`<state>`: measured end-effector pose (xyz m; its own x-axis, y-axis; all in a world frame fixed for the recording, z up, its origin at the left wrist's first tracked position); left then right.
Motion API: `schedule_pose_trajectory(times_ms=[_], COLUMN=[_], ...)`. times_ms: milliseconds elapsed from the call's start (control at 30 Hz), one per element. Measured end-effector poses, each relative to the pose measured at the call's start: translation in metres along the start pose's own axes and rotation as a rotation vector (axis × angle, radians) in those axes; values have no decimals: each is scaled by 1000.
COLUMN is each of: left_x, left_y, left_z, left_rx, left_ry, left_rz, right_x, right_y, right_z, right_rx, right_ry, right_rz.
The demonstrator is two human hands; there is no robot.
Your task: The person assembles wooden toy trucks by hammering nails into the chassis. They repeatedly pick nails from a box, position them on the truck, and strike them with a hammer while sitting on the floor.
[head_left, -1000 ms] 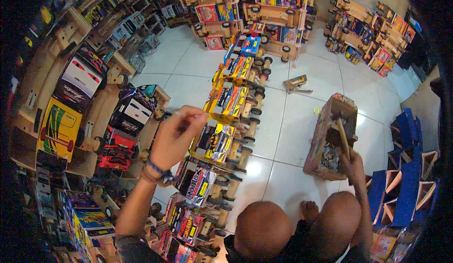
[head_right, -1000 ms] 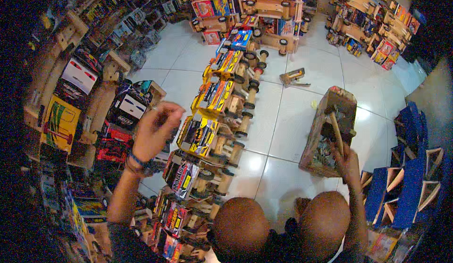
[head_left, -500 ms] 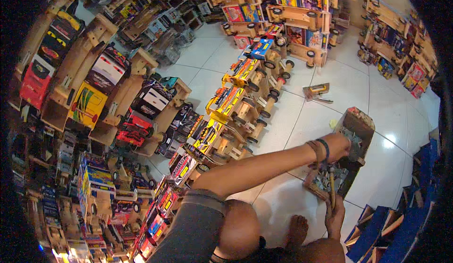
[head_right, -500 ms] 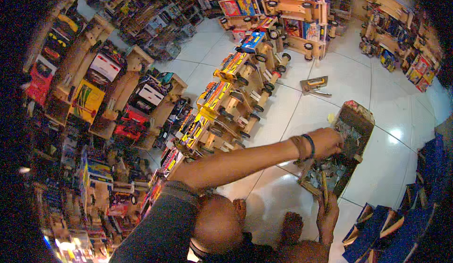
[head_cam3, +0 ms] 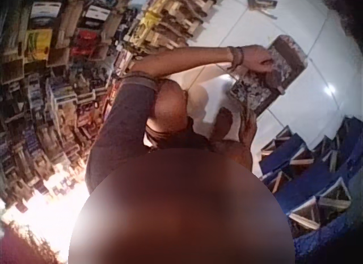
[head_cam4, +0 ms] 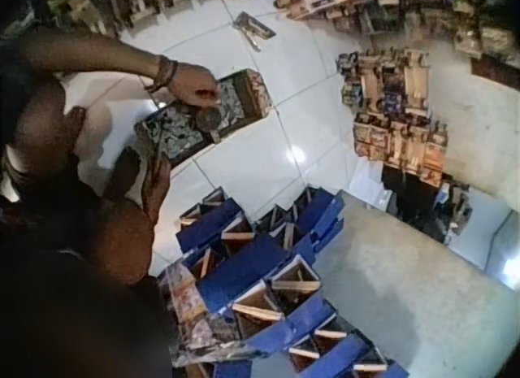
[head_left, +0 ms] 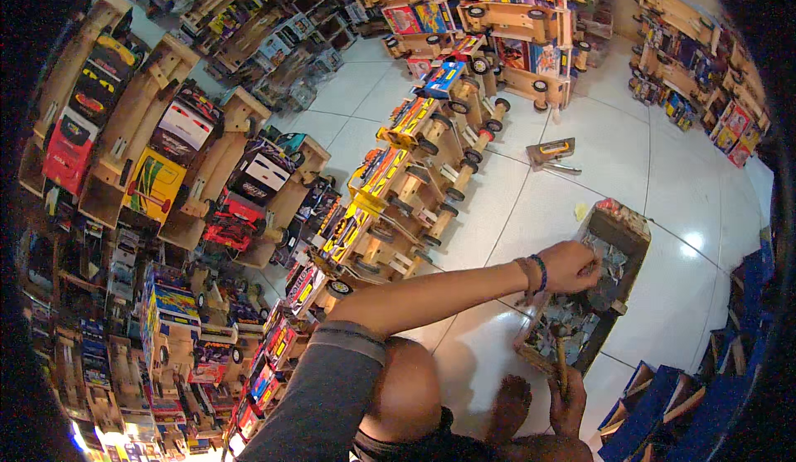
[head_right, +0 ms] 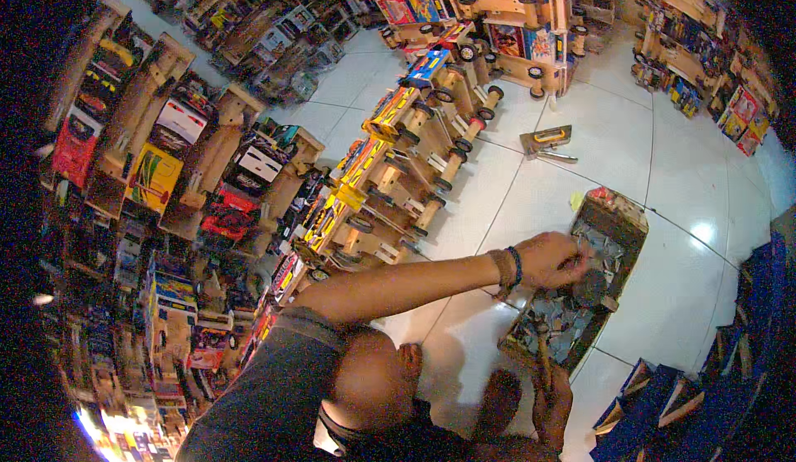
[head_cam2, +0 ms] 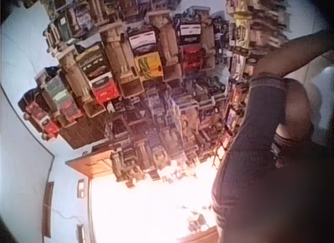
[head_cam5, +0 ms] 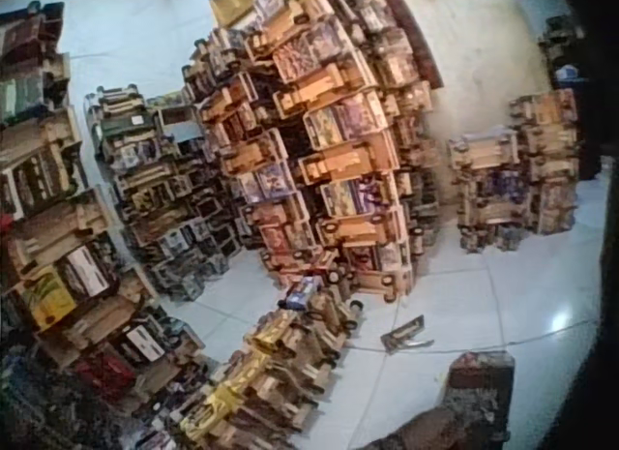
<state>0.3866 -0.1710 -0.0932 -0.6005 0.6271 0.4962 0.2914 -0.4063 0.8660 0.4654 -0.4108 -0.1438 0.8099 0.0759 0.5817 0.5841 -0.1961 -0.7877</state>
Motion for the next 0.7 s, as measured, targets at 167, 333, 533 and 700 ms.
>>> schedule_pose_trajectory(times_ms=[167, 333, 533, 700], left_x=[-43, -45, -84, -87], left_y=[-34, -69, -75, -91], left_z=[48, 71, 100, 131], left_rx=[-71, 20, -110, 46], left_ry=[-320, -283, -306, -267], left_rz=[433, 526, 639, 568], right_x=[1, -5, -4, -1], right_y=[-1, 16, 9, 5], right_z=[-2, -6, -6, -5], right_rx=[73, -15, -21, -25], right_ry=[47, -4, -40, -99], right_rz=[-57, 10, -68, -59])
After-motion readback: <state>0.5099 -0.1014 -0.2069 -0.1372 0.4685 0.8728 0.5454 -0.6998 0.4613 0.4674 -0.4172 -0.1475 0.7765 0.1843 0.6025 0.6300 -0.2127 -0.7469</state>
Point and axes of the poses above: each hand's wrist, its own z-axis towards the middle knuckle, its own x-axis out of the back of the hand, y = z × x, the point moved 10 cm from there along z, towards the middle knuckle, and after that the axes turned 8 degrees about -z, right-handed, at the moved point
